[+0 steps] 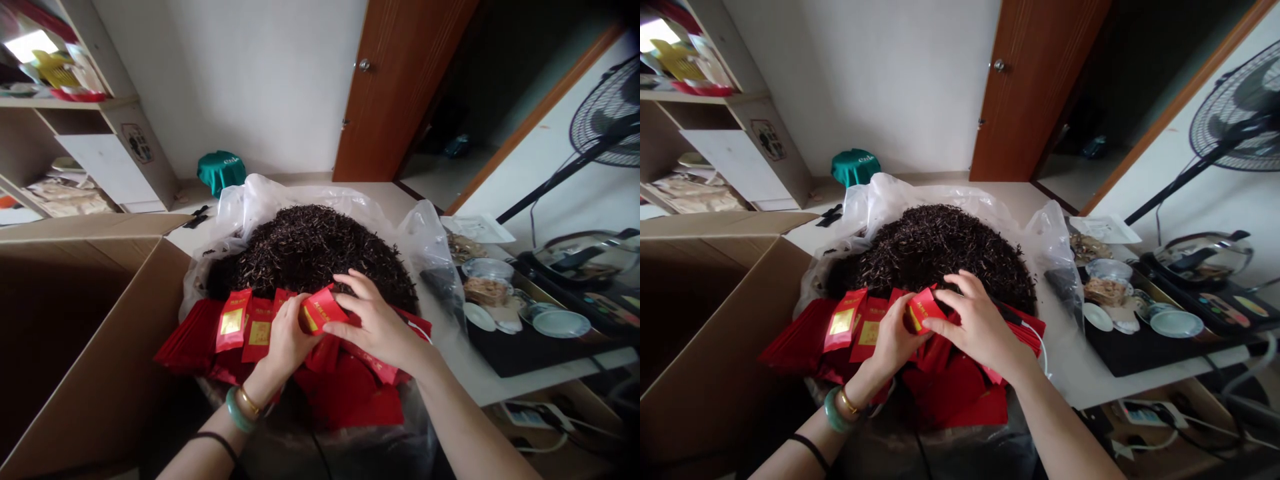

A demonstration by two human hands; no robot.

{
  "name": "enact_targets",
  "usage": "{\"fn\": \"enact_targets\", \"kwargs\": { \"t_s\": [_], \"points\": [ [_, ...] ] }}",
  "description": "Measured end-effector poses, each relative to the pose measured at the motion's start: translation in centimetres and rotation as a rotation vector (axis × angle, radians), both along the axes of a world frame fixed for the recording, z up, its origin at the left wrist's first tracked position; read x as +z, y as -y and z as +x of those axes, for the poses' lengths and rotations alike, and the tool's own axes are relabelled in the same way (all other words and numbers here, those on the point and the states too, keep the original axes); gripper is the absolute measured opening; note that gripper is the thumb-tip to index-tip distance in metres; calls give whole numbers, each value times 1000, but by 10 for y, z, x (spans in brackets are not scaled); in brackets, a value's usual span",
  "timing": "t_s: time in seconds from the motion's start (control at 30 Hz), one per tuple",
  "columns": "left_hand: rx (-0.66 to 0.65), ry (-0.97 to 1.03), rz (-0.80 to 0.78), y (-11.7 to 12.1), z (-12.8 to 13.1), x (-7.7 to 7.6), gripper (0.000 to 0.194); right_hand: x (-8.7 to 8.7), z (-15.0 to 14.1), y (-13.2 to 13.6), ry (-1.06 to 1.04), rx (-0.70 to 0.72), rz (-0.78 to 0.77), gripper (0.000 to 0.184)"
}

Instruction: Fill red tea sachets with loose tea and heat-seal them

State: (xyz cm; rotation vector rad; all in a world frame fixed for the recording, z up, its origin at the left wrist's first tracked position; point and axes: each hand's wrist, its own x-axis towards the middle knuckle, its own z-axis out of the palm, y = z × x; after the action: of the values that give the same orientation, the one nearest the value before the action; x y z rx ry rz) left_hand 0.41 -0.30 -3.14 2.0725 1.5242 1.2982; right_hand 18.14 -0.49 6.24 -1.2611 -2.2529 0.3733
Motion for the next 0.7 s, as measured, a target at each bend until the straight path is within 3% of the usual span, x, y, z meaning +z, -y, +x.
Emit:
{"fn": "enact_targets", "kwargs": {
  "t_s": [0.2,0.43,0.53,0.7],
  "points": [
    [-51,-34,20,2,-3,-2,46,-8,-11,2,72,80,-148,42],
    [-104,-15,-21,4,-1,-4,47,-7,-14,3,98,66,-176,42],
    [-62,31,-29,4,3,-6,52,-5,-10,3,48,64,-107,35],
    [60,56,-14,5,6,-5,52,6,-8,8,-82,-48,198,23]
  ]
}}
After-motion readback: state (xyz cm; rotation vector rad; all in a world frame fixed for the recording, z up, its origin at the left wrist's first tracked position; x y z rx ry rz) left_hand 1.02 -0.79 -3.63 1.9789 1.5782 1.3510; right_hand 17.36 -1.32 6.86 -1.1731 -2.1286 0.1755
